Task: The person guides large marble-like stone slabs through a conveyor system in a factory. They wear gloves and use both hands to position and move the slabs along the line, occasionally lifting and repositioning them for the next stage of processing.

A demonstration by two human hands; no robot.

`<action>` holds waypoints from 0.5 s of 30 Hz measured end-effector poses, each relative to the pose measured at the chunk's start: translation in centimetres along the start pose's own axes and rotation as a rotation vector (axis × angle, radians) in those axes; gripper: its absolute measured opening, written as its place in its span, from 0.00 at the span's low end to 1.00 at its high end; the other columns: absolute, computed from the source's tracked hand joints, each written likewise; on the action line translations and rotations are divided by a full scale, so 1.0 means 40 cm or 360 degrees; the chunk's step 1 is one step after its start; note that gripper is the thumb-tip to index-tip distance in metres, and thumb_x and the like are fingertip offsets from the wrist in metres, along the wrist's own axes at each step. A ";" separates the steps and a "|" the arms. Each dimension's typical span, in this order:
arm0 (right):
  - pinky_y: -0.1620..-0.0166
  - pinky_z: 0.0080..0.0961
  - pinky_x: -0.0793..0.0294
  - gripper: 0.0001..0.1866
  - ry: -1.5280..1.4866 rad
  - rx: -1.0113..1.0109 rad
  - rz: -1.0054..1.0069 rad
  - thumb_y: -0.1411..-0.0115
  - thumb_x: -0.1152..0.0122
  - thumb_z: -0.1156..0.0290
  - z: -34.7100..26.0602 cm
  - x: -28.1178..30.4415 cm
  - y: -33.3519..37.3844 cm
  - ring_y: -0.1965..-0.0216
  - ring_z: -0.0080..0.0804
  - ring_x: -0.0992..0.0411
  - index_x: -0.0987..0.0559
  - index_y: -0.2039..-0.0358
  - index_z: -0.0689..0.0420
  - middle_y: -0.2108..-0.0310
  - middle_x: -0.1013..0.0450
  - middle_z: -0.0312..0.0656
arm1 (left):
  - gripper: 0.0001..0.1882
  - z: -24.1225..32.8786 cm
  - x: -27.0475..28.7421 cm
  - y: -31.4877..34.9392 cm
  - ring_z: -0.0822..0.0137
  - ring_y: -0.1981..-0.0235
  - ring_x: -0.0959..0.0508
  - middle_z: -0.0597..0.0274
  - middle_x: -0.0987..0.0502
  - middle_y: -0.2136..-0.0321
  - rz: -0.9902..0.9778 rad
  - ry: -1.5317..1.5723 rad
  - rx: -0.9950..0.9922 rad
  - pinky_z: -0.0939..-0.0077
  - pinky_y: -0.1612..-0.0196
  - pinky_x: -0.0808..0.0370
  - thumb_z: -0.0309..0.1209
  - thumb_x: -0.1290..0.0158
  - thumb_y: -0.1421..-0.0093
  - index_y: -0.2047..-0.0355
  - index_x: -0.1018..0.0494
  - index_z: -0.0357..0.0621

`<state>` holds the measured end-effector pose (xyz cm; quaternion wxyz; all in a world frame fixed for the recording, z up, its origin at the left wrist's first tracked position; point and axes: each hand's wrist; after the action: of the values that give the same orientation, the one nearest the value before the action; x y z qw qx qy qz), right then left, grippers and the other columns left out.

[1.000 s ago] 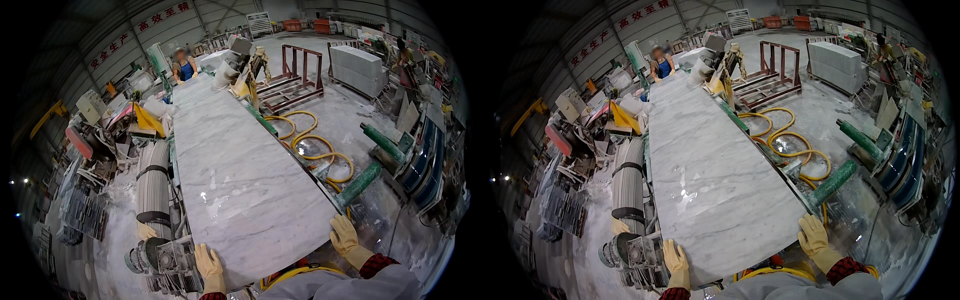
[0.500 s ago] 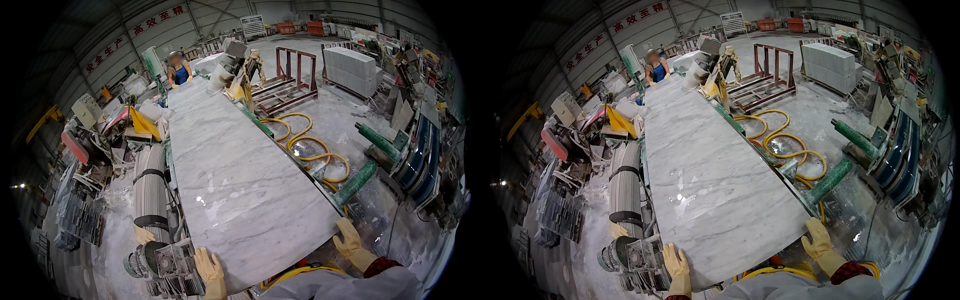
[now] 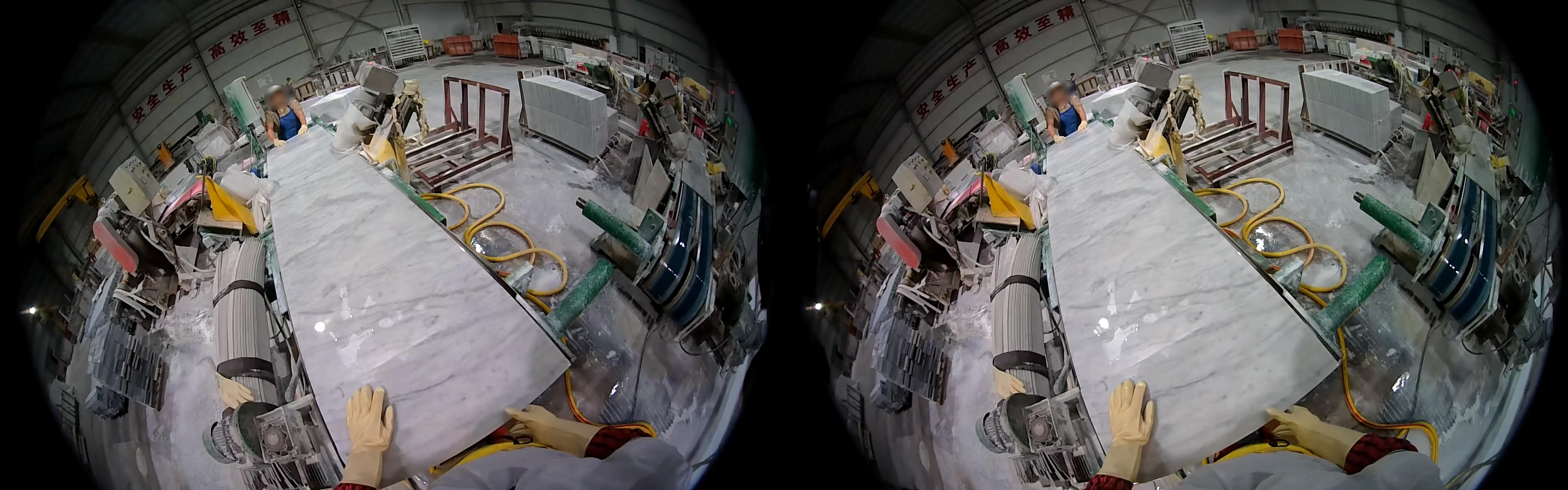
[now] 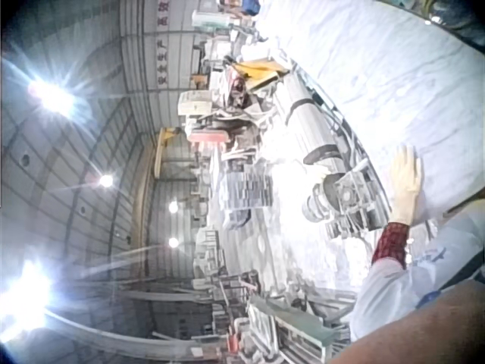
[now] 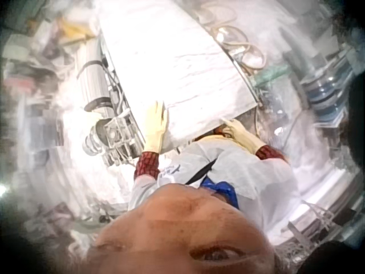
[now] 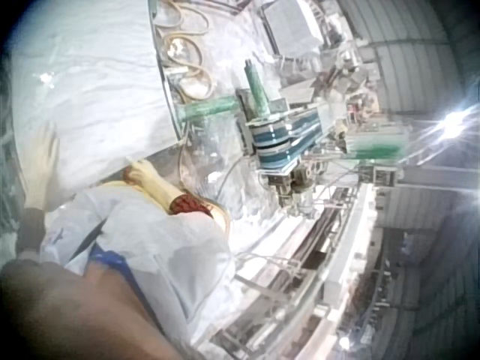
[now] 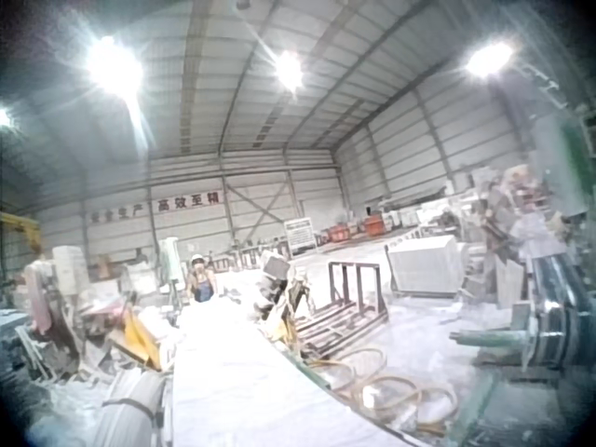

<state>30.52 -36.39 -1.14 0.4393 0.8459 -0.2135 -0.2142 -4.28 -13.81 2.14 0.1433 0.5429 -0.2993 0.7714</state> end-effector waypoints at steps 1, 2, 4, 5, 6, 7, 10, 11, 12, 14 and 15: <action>0.68 0.35 0.21 0.34 0.0023 0.0080 0.0031 0.35 0.22 0.50 0.023 -0.003 -0.033 0.68 0.39 0.20 0.25 0.53 0.73 0.62 0.20 0.55 | 0.31 -0.001 -0.007 -0.020 0.34 0.32 0.32 0.38 0.29 0.33 -0.0004 0.0003 -0.0008 0.39 0.27 0.39 0.39 0.39 0.35 0.33 0.28 0.45; 0.68 0.35 0.21 0.35 0.0051 0.0154 0.0059 0.35 0.22 0.51 0.035 -0.018 -0.047 0.69 0.39 0.20 0.25 0.52 0.75 0.61 0.20 0.56 | 0.32 -0.011 -0.019 -0.036 0.36 0.31 0.32 0.40 0.29 0.33 0.0018 -0.0015 -0.0020 0.40 0.27 0.39 0.39 0.39 0.35 0.32 0.29 0.47; 0.70 0.34 0.20 0.35 0.0142 0.0076 0.0051 0.36 0.21 0.53 0.040 -0.005 -0.057 0.67 0.39 0.18 0.24 0.51 0.77 0.59 0.19 0.60 | 0.31 -0.034 -0.035 -0.074 0.36 0.32 0.31 0.42 0.29 0.33 -0.0005 0.0013 -0.0042 0.39 0.27 0.39 0.42 0.39 0.34 0.33 0.28 0.47; 0.67 0.36 0.20 0.36 0.0308 0.0140 0.0143 0.36 0.22 0.50 0.019 -0.021 -0.027 0.65 0.41 0.17 0.23 0.52 0.77 0.58 0.18 0.60 | 0.31 -0.045 -0.040 -0.090 0.36 0.33 0.31 0.42 0.29 0.33 -0.0020 0.0027 -0.0044 0.39 0.27 0.40 0.44 0.40 0.34 0.33 0.28 0.48; 0.64 0.38 0.19 0.38 0.0462 0.0210 0.0241 0.37 0.23 0.47 0.002 -0.046 0.010 0.62 0.43 0.16 0.21 0.53 0.76 0.58 0.18 0.60 | 0.30 -0.049 -0.043 -0.108 0.38 0.34 0.30 0.44 0.28 0.34 0.0022 0.0002 -0.0070 0.41 0.28 0.38 0.44 0.39 0.34 0.34 0.28 0.48; 0.61 0.40 0.19 0.39 0.0618 0.0242 0.0306 0.37 0.24 0.43 0.014 -0.041 -0.008 0.60 0.46 0.16 0.20 0.53 0.75 0.57 0.17 0.61 | 0.30 -0.052 -0.044 -0.126 0.39 0.35 0.29 0.45 0.27 0.35 0.0066 -0.0024 -0.0097 0.43 0.29 0.36 0.44 0.39 0.35 0.35 0.27 0.48; 0.51 0.45 0.19 0.45 0.1064 0.0232 0.0471 0.40 0.28 0.32 0.122 0.046 -0.149 0.52 0.55 0.16 0.16 0.55 0.73 0.55 0.17 0.63 | 0.27 -0.029 0.012 -0.233 0.43 0.39 0.25 0.50 0.23 0.39 -0.0146 0.0106 -0.0066 0.49 0.35 0.29 0.45 0.38 0.35 0.40 0.25 0.49; 0.48 0.46 0.20 0.46 0.1127 0.0183 0.0441 0.41 0.29 0.31 0.117 0.041 -0.141 0.50 0.56 0.17 0.15 0.55 0.73 0.54 0.17 0.63 | 0.25 -0.032 0.028 -0.245 0.44 0.40 0.23 0.51 0.21 0.41 -0.0283 0.0178 -0.0008 0.51 0.37 0.27 0.45 0.38 0.35 0.41 0.25 0.49; 0.45 0.46 0.22 0.48 0.1205 0.0136 0.0399 0.41 0.31 0.29 0.073 0.011 -0.102 0.49 0.58 0.18 0.15 0.55 0.72 0.54 0.17 0.64 | 0.21 -0.064 0.000 -0.239 0.44 0.49 0.19 0.51 0.16 0.51 -0.0047 0.0287 -0.0037 0.51 0.48 0.22 0.48 0.39 0.34 0.48 0.21 0.49; 0.43 0.47 0.23 0.49 0.1278 0.0095 0.0407 0.42 0.32 0.27 0.053 0.003 -0.074 0.47 0.59 0.19 0.15 0.55 0.72 0.53 0.17 0.65 | 0.22 -0.068 0.020 -0.277 0.41 0.53 0.18 0.48 0.15 0.56 -0.0519 0.0367 0.0237 0.50 0.51 0.21 0.53 0.39 0.33 0.52 0.19 0.49; 0.43 0.47 0.23 0.49 0.1293 0.0110 0.0432 0.42 0.32 0.27 0.056 0.003 -0.076 0.48 0.58 0.18 0.15 0.55 0.72 0.54 0.17 0.65 | 0.23 -0.070 0.034 -0.299 0.40 0.55 0.17 0.47 0.15 0.59 -0.0750 0.0395 0.0375 0.49 0.53 0.21 0.55 0.40 0.33 0.53 0.18 0.48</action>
<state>29.93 -36.34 -4.86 0.4832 0.8400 -0.1395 0.2035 -0.36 -2.91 6.40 0.2900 0.5118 -0.0536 0.8069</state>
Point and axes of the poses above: each hand's wrist, its own y-axis away from the middle knuckle, its own x-axis out of the back of the hand, z = x × y
